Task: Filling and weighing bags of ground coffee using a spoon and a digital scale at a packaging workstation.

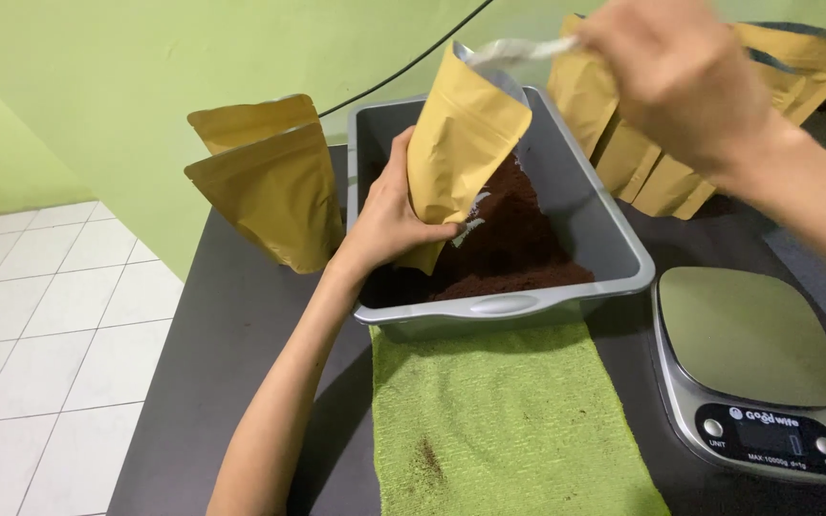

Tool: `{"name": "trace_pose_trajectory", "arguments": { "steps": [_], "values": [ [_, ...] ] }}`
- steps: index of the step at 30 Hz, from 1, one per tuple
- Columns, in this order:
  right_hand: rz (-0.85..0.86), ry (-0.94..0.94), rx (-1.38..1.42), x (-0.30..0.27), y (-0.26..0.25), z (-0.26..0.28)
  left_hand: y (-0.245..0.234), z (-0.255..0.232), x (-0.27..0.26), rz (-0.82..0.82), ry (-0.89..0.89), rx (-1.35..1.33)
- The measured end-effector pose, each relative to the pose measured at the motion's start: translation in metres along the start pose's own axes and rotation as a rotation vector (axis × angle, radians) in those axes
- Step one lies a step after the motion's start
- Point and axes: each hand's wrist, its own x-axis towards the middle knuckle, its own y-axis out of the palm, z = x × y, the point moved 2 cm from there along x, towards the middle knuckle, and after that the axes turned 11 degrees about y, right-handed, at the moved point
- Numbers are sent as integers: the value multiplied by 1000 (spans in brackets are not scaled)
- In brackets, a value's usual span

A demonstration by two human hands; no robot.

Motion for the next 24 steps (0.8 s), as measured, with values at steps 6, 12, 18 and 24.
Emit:
{"name": "trace_pose_trajectory", "arguments": {
  "steps": [6, 12, 18, 24],
  "values": [
    [794, 494, 284, -28, -32, 15, -4, 4, 1, -169, -18, 16],
    [1208, 134, 190, -80, -12, 65, -6, -9, 2, -219, -98, 25],
    [878, 320, 700, -39, -34, 72, -5, -23, 4, -210, -55, 54],
    [577, 703, 962, 14, -47, 83, 13, -54, 1, -166, 95, 78]
  ]
}}
